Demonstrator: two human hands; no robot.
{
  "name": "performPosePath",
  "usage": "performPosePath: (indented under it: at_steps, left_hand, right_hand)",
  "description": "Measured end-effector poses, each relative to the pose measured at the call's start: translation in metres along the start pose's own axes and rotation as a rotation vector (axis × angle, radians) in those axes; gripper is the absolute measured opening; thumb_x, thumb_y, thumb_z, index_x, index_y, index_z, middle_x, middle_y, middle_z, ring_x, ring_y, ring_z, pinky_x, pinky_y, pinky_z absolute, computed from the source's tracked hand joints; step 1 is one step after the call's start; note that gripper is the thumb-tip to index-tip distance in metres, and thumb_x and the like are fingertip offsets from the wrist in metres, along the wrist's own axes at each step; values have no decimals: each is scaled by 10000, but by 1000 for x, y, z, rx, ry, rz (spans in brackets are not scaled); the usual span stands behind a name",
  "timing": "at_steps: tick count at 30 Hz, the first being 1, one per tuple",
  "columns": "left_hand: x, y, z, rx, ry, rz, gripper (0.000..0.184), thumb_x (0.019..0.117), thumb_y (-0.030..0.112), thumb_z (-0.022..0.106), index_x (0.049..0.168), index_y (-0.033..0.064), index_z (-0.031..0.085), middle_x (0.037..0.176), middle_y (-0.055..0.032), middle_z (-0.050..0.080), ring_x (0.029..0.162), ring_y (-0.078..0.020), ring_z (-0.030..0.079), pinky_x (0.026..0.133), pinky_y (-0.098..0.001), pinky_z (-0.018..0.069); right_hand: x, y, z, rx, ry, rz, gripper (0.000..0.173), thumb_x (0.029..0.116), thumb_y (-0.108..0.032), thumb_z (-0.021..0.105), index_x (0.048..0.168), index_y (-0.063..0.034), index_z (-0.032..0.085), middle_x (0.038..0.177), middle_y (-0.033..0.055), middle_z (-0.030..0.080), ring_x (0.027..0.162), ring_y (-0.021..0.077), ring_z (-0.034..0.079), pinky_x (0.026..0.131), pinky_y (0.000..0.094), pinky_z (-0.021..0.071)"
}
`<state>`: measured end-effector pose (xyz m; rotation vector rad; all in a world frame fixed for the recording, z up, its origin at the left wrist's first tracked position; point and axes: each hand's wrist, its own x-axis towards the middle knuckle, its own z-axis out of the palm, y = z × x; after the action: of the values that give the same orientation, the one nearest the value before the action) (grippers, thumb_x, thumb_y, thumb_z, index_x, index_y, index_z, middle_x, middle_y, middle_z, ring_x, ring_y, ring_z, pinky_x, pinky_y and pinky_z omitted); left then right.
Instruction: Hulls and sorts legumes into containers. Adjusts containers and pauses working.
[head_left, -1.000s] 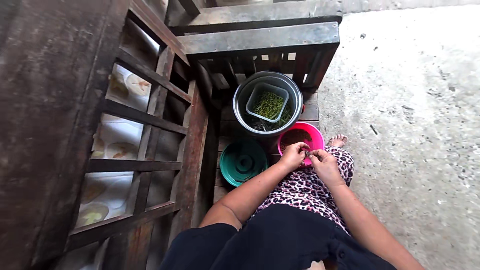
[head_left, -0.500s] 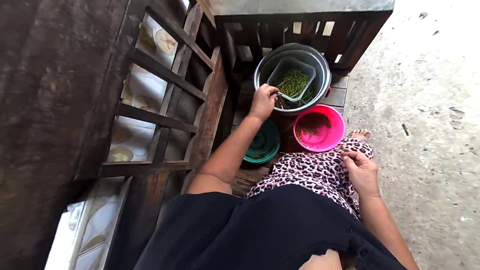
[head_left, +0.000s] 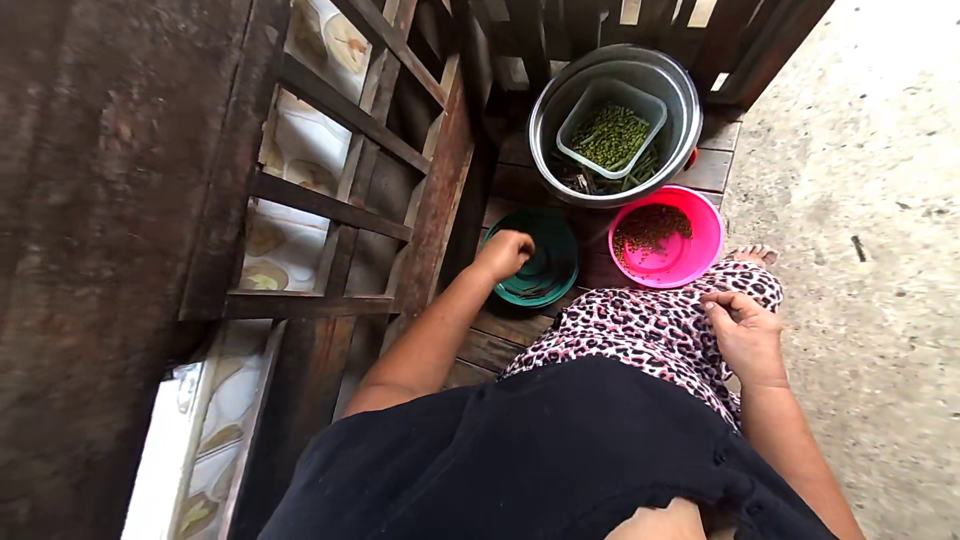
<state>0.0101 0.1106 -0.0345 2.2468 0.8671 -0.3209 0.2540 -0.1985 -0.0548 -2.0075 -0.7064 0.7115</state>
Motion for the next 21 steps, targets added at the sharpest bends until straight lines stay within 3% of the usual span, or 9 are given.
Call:
performPosePath:
  at_steps: [2,5,12,16,19,21]
  left_hand:
    - [-6,-21,18,113,-166,-120,205,953,5,639,1141,-25,717,1174,-243,696,1179,-414,637,1055,-619,457]
    - [-11,-36,41,219,-290,-197,227,931,30,678,1153,-9,712,1219,-239,671,1220,-417,607,1043,-634,456]
    - [-11,-46,64,292,-278,-125,207,949,28,659,1142,-32,705,1228,-241,651,1239,-413,583,1083,-571,442]
    - [-14,-46,57,223,-273,-95,233,970,23,637,1185,-67,659,1232,-270,623,1228,-434,575,1087,-565,437]
    - [-24,-20,35,-97,-199,-118,200,1014,20,575,1184,-74,625,1168,-252,662,1116,-378,653,1013,-558,496]
    - [-29,3,30,-438,-130,-116,165,995,12,611,1142,-63,620,1005,-171,682,848,-222,686,802,-396,585]
  right_hand:
    - [1,-1,-1,-6,-6,13,169,991,-72,580,1064,47,675,925,92,669,708,21,585,670,196,503]
    - [2,0,-1,2,-5,28,165,992,-70,577,1066,41,674,916,78,665,705,5,576,669,182,494]
    - [1,-2,-1,0,0,33,157,990,-73,588,1062,33,678,916,71,670,700,-1,575,665,175,492]
    - [0,-3,-2,-20,-1,46,167,993,-71,584,1081,33,682,935,95,679,716,37,597,683,218,513]
    - [-2,-5,-2,-24,4,25,170,991,-66,582,1081,35,686,937,105,680,728,57,606,703,244,526]
    - [-3,-10,0,-14,3,2,166,994,-57,582,1075,44,686,948,119,677,741,81,611,719,268,534]
